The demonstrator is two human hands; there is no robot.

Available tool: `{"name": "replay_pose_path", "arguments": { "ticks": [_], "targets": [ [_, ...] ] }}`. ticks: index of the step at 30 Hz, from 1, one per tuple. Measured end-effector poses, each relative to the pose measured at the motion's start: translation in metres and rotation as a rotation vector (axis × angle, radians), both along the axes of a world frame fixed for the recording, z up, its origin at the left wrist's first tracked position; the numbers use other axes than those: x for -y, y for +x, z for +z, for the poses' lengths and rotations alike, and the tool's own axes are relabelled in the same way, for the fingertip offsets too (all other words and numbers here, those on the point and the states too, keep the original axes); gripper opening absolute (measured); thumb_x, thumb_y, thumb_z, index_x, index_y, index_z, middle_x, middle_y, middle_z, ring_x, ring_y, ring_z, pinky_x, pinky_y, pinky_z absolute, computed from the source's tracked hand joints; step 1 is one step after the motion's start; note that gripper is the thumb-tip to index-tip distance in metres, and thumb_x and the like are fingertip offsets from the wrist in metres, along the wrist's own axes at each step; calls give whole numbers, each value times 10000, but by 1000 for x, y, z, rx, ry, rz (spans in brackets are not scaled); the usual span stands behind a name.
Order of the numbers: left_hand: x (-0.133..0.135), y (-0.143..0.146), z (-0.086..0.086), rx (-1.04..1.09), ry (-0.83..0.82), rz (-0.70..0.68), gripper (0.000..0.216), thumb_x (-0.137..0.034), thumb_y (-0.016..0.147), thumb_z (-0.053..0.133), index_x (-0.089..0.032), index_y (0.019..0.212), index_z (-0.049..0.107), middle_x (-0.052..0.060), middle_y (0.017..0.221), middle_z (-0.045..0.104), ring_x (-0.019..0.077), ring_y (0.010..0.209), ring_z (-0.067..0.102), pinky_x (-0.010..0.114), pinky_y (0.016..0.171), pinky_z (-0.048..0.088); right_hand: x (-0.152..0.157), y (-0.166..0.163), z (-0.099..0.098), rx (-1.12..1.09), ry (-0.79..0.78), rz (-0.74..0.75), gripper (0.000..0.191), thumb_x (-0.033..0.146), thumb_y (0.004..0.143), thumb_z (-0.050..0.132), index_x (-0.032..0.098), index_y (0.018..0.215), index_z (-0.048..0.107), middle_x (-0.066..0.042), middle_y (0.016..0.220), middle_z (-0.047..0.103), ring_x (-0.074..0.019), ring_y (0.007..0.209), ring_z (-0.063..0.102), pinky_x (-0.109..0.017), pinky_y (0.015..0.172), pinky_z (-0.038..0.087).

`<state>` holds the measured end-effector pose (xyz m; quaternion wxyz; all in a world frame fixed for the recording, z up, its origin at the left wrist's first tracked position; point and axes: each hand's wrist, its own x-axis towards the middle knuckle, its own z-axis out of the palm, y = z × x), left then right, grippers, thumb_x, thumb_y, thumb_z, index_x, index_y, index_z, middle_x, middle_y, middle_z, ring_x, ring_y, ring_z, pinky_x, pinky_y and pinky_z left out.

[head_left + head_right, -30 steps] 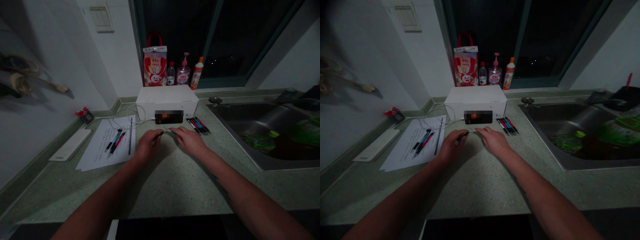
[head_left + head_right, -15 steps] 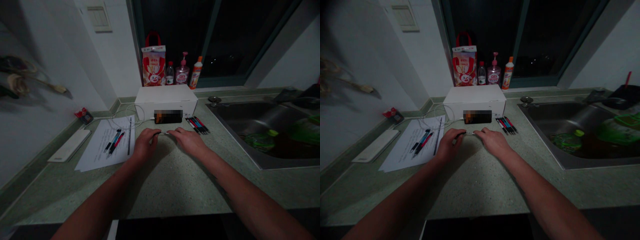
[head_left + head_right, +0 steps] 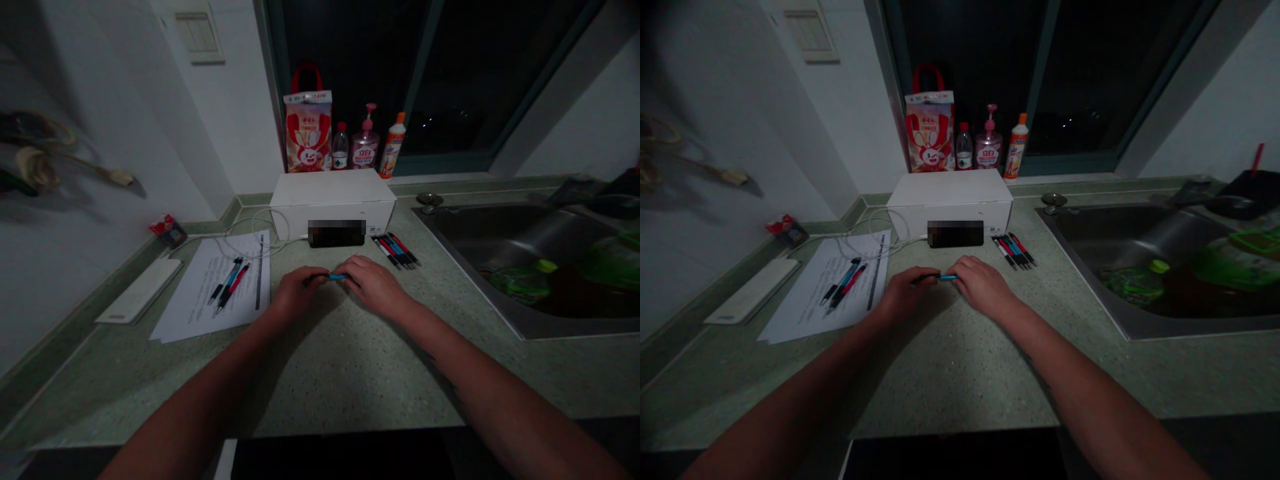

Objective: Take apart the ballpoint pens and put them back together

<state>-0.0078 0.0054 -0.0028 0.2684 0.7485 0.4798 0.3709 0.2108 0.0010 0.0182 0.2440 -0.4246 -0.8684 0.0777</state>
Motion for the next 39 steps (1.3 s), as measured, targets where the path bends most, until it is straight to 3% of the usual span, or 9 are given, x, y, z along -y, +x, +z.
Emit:
{"name": "replay_pose_path", "arguments": {
  "ticks": [12, 18, 22, 26, 29, 31, 33, 39],
  "targets": [
    [3, 1, 2, -66, 4, -43, 198, -179, 873, 636, -248, 1004, 766, 31, 969, 778, 198, 894, 708, 350, 865, 550, 1, -5, -6, -4, -139, -3, 264, 213, 1009, 449, 210, 1116, 690, -74, 1026, 678, -199, 949, 638, -322, 834, 473],
    [2, 1, -1, -2, 15, -55, 206, -152, 846, 642, -235, 989, 764, 43, 944, 768, 197, 855, 694, 346, 810, 548, 4, -7, -5, -32, -168, -93, 159, 282, 942, 608, 227, 1080, 664, -45, 1002, 713, -200, 868, 648, -301, 746, 445],
    [2, 1, -1, -4, 50, -67, 196, -146, 825, 653, -246, 955, 762, 39, 920, 758, 199, 860, 684, 353, 823, 545, 3, -8, -3, 6, -181, -48, 210, 297, 1012, 503, 224, 1011, 700, -52, 975, 709, -196, 884, 648, -301, 756, 440],
    [3, 2, 1, 95, -54, -4, 184, -251, 851, 663, -213, 1022, 720, 46, 948, 759, 192, 854, 699, 336, 810, 551, 2, -9, -2, 16, -181, -63, 233, 292, 1019, 491, 209, 1041, 708, -58, 994, 704, -197, 896, 647, -302, 767, 444],
    [3, 2, 3, 100, -119, 36, 203, -345, 913, 579, -192, 902, 711, 38, 821, 742, 188, 774, 691, 337, 776, 546, 2, -9, -2, 24, -162, -71, 233, 305, 1016, 503, 207, 1041, 713, -59, 992, 701, -196, 894, 646, -301, 763, 441],
    [2, 2, 4, 109, -111, 39, 158, -327, 871, 621, -195, 844, 703, 37, 828, 738, 191, 797, 688, 335, 792, 540, 2, -8, -3, 22, -149, -69, 236, 318, 1017, 504, 215, 1042, 715, -53, 981, 700, -191, 888, 645, -297, 759, 440],
    [1, 3, 4, 177, -117, 51, 157, -307, 804, 691, -197, 915, 698, 41, 885, 742, 196, 836, 695, 330, 800, 540, 1, -7, -4, 18, -139, -73, 234, 322, 1016, 505, 224, 1044, 715, -49, 975, 699, -187, 875, 644, -296, 755, 438],
    [0, 2, 5, 216, -159, 82, 160, -338, 811, 681, -190, 872, 686, 48, 847, 737, 204, 804, 700, 345, 785, 542, 0, -6, -3, 23, -123, -89, 224, 289, 1012, 508, 220, 1025, 720, -56, 946, 694, -191, 853, 638, -295, 727, 428]
  ]
}}
